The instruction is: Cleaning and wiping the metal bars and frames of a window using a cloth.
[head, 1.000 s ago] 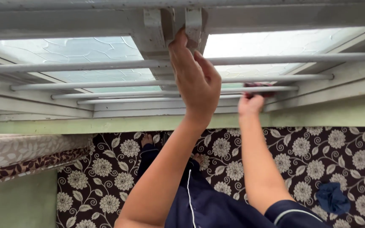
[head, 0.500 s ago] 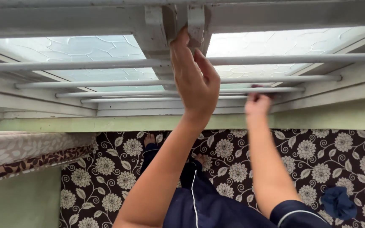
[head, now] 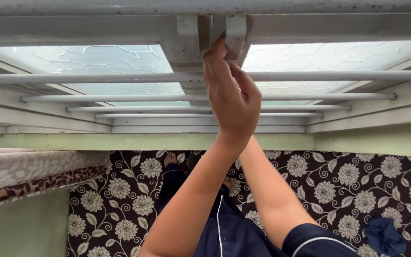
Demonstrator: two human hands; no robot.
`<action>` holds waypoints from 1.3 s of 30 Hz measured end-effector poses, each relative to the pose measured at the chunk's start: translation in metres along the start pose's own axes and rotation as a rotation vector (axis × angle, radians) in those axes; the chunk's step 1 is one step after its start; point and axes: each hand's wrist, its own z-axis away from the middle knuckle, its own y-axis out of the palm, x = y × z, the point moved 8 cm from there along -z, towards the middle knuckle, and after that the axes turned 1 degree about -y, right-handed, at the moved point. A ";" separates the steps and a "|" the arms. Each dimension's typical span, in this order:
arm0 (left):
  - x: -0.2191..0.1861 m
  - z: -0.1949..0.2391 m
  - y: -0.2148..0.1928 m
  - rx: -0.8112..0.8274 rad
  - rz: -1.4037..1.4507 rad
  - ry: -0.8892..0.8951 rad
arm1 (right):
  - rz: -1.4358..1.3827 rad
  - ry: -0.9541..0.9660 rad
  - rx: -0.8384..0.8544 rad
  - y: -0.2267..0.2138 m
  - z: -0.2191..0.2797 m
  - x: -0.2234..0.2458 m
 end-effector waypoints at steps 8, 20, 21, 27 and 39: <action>0.001 -0.004 -0.008 0.074 0.015 -0.032 | 0.029 0.110 0.091 -0.052 -0.069 0.023; 0.006 0.004 0.005 0.009 -0.006 -0.044 | 0.042 0.093 0.190 -0.042 -0.036 0.013; 0.003 0.005 0.004 -0.024 0.002 0.000 | -0.013 0.118 0.307 -0.004 0.004 0.000; 0.004 0.002 -0.005 0.080 0.016 0.010 | -0.352 0.300 1.048 0.024 0.161 0.000; 0.008 0.003 -0.001 0.058 0.025 -0.031 | -0.141 -0.236 0.179 -0.101 -0.106 -0.002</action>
